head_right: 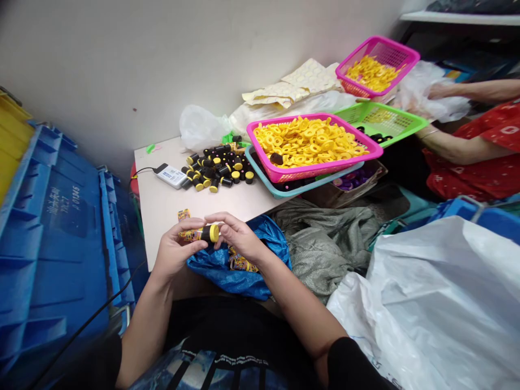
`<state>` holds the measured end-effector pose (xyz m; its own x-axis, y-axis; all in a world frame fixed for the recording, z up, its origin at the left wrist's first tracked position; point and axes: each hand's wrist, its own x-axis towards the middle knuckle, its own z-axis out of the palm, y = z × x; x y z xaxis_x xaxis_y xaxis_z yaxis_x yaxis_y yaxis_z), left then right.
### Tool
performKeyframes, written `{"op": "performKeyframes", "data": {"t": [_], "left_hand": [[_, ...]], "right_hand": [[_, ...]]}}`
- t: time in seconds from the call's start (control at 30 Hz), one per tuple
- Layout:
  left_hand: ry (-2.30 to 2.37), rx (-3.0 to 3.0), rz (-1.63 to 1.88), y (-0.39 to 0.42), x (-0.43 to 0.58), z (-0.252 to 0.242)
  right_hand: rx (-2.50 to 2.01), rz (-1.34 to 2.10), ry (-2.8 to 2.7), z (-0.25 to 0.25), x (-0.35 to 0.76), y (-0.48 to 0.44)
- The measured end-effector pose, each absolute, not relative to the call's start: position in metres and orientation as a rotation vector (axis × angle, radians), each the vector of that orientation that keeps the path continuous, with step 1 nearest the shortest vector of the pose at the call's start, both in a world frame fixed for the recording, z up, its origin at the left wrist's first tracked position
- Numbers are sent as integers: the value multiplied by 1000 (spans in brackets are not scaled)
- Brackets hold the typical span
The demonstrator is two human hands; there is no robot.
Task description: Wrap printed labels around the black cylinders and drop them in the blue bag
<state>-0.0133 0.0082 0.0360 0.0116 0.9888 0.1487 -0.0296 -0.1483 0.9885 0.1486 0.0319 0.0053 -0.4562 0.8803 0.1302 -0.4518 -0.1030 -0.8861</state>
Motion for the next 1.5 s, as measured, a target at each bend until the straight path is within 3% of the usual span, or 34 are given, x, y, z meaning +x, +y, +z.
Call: {"op": "performKeyframes", "data": {"t": [0.2,0.47,0.83,0.97,1.17,1.23,1.4,1.5], "left_hand": [[987,1039,1228,7,-4,31],[964,994,1218,12,2,23],[959,877,957,-1,14,-8],[956,880,973,1,19,-12],[1072,1138,973,-3,10,-29],[1150,1429,961,-5,8,-35],[1513,1843,1125,18,-27,-45],[2023,1822,1018,50,-73,-52]], "right_hand": [[-500,1924,-1023,-5,133,30],[-508,1827,-1084,-14,138,37],[-601,2002,-1266,-44,183,32],[-705,1873,-1300,-51,180,31],[-816,1832,-1829,-35,184,64],[-962,1527,-2111,-26,180,91],[-1295,186,-2453,-26,139,169],[-1221,-152,-2685,-36,117,200]]}}
